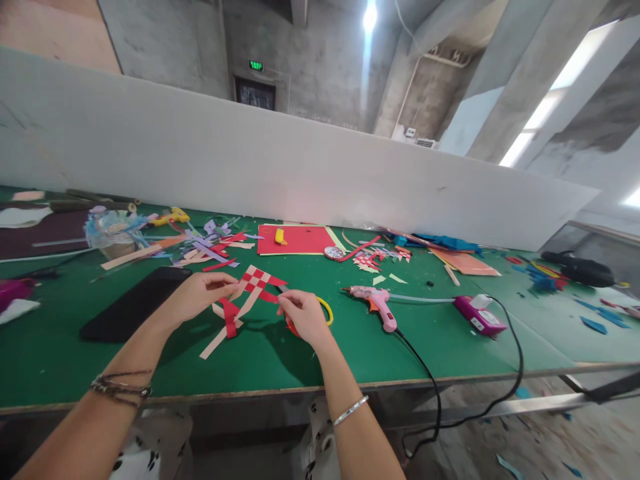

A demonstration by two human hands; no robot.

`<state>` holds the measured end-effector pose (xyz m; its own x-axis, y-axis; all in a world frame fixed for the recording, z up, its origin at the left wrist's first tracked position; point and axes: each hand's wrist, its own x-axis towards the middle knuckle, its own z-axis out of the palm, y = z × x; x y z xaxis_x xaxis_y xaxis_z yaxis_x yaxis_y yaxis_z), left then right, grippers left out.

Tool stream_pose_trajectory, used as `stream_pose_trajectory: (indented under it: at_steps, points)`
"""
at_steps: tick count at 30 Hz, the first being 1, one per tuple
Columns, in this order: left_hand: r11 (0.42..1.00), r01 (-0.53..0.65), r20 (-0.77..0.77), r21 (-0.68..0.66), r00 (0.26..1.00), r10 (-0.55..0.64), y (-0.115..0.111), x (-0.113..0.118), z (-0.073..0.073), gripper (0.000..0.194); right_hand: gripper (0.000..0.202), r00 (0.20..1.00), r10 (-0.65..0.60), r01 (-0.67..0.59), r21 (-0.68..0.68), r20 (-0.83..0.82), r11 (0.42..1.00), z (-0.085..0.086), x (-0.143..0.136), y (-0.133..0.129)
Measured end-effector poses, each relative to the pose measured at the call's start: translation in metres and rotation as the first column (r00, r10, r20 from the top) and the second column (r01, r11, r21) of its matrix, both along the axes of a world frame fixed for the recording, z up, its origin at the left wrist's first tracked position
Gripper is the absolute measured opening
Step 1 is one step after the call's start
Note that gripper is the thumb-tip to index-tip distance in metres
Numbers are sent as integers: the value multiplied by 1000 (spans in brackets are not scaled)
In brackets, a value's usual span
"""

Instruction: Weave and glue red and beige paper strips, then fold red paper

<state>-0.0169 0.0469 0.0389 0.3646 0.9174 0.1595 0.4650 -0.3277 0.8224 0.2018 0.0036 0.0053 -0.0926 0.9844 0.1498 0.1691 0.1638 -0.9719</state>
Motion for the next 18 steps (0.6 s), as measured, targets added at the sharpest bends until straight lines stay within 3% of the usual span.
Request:
stream_pose_trajectory:
  at_steps: [6,12,18]
  points:
    - [999,-1,-89,48,996,6,1,-1,-1,35,21,993,-112,111,29,22,993,2,0,1]
    - [998,7,-109,64,994,0,1,-1,-5,32,28,984,-137,141,26,-111,990,3,-1,3]
    - [1000,19,-40,21,999,-18,-4,3,0,34,34,975,-59,69,39,-214,997,-3,-9,4]
